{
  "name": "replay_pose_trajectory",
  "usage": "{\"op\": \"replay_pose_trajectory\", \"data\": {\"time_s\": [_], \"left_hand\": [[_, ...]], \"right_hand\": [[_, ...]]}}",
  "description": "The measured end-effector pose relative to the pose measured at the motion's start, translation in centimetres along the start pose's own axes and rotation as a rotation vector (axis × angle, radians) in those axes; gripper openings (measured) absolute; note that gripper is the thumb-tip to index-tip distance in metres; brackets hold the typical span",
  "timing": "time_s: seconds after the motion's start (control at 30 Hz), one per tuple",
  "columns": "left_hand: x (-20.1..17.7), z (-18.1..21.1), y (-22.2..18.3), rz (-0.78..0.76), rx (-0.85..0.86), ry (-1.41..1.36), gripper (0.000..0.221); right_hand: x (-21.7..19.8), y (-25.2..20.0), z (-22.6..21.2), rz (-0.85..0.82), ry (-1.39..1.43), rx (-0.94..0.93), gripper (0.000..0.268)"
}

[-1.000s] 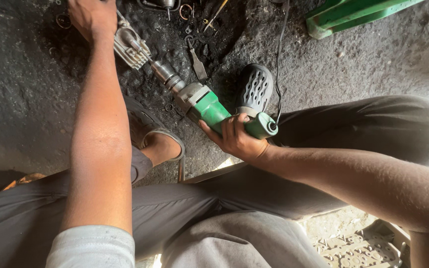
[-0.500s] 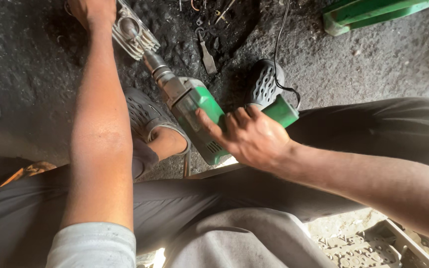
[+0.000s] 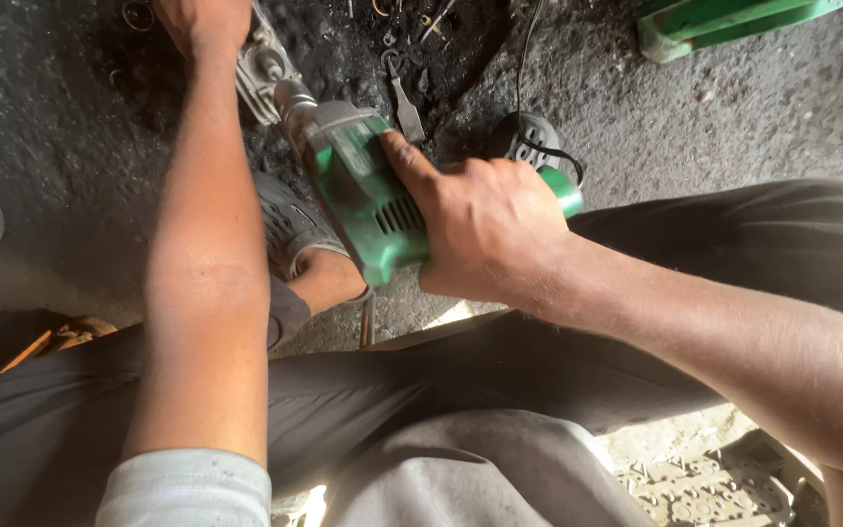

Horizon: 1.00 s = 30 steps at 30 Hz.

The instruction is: The person uses a power drill to clean or bore out holes in a metal engine component while sitting on the floor, occasionally setting the drill down to pick up small parts from a nearby tray and checking the component's internal channels.

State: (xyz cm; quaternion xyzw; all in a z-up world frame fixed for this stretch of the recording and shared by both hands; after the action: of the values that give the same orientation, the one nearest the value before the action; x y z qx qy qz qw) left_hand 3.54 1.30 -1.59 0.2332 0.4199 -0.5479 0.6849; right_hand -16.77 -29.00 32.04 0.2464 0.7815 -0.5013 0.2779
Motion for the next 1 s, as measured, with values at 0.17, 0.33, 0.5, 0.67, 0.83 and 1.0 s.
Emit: {"op": "replay_pose_trajectory", "data": {"time_s": [0.17,0.33,0.5,0.67,0.83,1.0], "left_hand": [[-1.9,3.5,-1.4,-0.083,-0.066,-0.016,0.064],[-1.7,3.8,-1.5,-0.156,-0.134,-0.044,0.062],[-1.4,2.9,-0.6,0.007,0.170,0.069,0.061],[-1.1,3.1,-0.6,0.162,0.483,0.138,0.043],[-0.5,3.9,-0.2,-0.023,0.182,0.119,0.017],[-0.9,4.9,-1.0,0.006,0.168,0.136,0.020]], "right_hand": [[1.9,0.4,1.6,-0.166,0.037,0.149,0.099],[6.5,-0.2,1.8,0.459,-0.486,-0.306,0.074],[14.4,-1.2,2.6,0.589,-0.820,-0.408,0.064],[17.4,-0.7,4.9,0.653,-0.986,-0.458,0.064],[15.7,-1.0,4.8,0.556,-0.883,-0.479,0.069],[10.7,-1.1,3.4,0.357,-0.831,-0.443,0.078]]}}
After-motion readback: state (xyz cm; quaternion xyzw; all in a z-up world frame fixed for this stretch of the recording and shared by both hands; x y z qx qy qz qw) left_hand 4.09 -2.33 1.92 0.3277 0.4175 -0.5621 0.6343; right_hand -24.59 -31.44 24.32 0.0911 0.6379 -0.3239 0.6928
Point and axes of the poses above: each hand's wrist, its own y-axis towards the middle knuckle, its own x-axis out of the palm, z = x × y, the point moved 4 cm from there along y, towards the middle knuckle, and after that the axes turned 2 degrees about z, right-handed, at the moved point
